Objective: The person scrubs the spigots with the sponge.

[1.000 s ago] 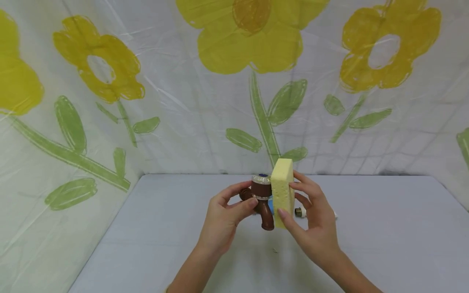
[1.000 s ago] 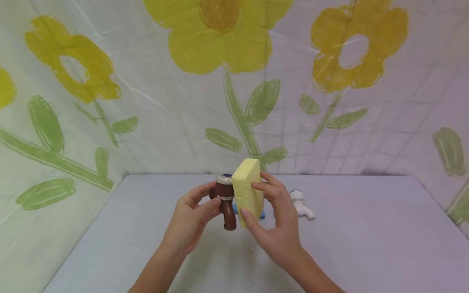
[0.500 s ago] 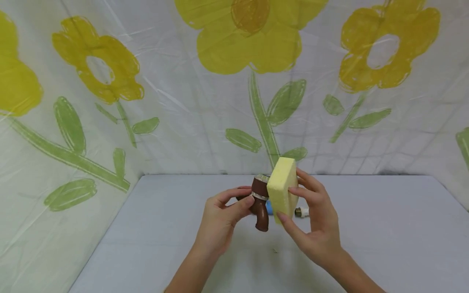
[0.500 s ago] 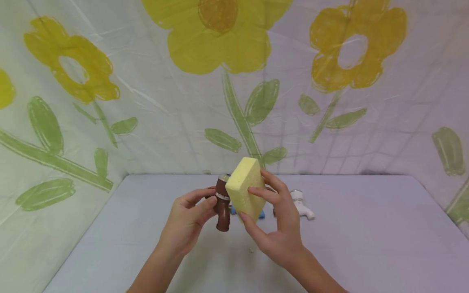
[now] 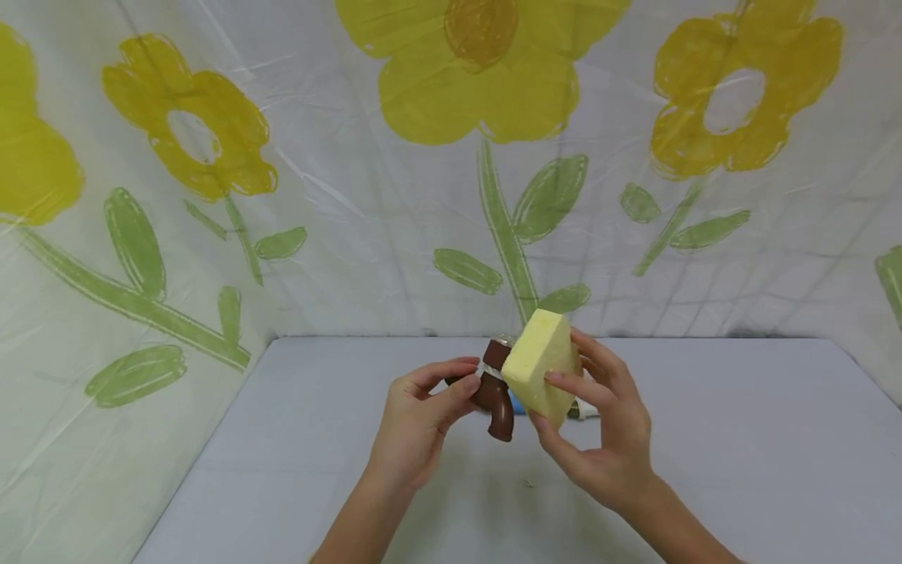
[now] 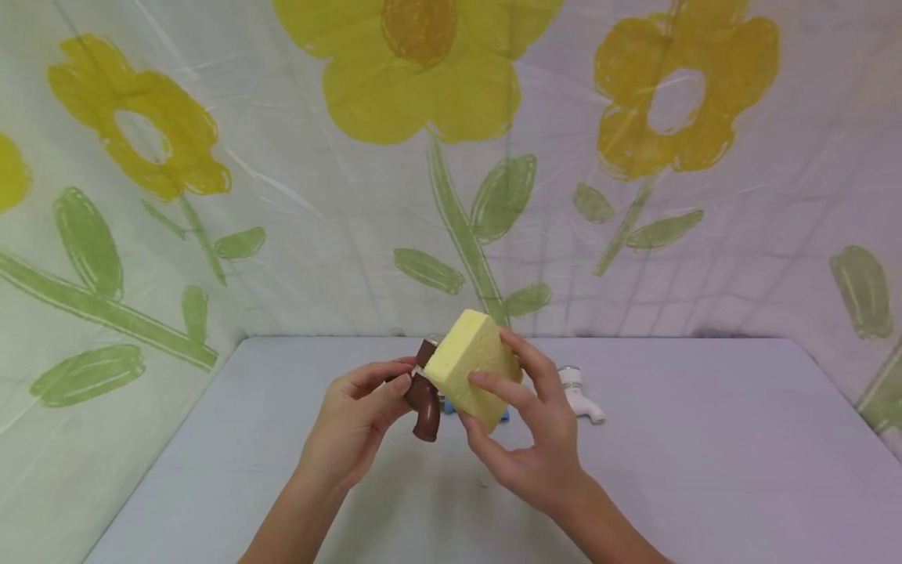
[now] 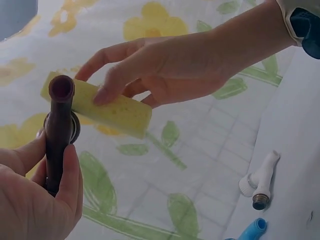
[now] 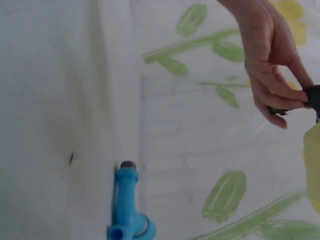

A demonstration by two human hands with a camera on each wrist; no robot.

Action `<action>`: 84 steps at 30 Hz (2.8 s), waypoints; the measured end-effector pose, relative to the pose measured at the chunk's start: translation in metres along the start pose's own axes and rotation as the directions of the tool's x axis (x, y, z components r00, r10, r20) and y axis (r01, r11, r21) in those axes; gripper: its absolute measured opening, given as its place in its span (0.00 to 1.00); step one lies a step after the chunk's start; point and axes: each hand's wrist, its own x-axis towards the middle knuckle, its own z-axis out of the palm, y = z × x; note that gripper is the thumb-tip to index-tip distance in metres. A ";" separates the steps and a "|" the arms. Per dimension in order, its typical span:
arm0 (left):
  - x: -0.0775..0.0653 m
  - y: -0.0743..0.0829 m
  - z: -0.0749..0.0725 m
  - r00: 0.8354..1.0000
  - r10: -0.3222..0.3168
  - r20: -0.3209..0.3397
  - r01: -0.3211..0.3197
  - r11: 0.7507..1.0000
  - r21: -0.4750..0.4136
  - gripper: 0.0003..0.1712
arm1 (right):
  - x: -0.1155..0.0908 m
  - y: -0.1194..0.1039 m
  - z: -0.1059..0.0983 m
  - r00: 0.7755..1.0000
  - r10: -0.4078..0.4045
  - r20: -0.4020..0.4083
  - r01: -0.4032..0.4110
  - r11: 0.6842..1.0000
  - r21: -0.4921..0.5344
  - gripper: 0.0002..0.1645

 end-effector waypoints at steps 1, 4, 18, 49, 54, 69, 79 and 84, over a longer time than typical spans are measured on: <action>0.000 0.000 -0.001 1.000 0.007 -0.005 -0.007 1.000 -0.002 0.12 | 0.000 0.001 0.001 1.000 -0.018 0.001 0.018 1.000 -0.024 0.24; 0.001 0.000 -0.001 1.000 0.018 -0.006 -0.018 1.000 0.003 0.15 | 0.000 0.002 0.001 0.998 -0.061 0.004 0.061 0.996 -0.072 0.22; 0.005 0.007 -0.006 0.996 0.003 -0.092 -0.003 1.000 -0.005 0.35 | 0.003 0.007 -0.003 0.995 -0.084 0.058 0.094 0.978 -0.187 0.22; 0.004 -0.016 0.000 0.881 0.471 -0.052 -0.417 0.821 0.390 0.22 | 0.014 -0.002 -0.018 0.967 -0.060 0.246 0.161 0.897 -0.412 0.19; 0.004 -0.024 0.003 0.818 0.575 0.032 -0.515 0.705 0.488 0.21 | 0.015 -0.006 -0.021 0.952 -0.035 0.303 0.179 0.868 -0.463 0.21; 0.012 -0.028 -0.006 0.449 0.782 0.432 -0.779 0.106 0.618 0.21 | 0.022 -0.011 -0.029 0.915 0.073 0.397 0.125 0.884 -0.450 0.25; 0.013 -0.014 -0.016 0.516 0.690 0.507 -0.776 0.127 0.618 0.21 | 0.026 -0.010 -0.036 0.891 0.079 0.447 0.146 0.883 -0.447 0.25; 0.009 -0.006 -0.019 0.601 0.619 0.506 -0.756 0.233 0.612 0.23 | 0.026 -0.011 -0.042 0.866 0.131 0.482 0.083 0.914 -0.397 0.26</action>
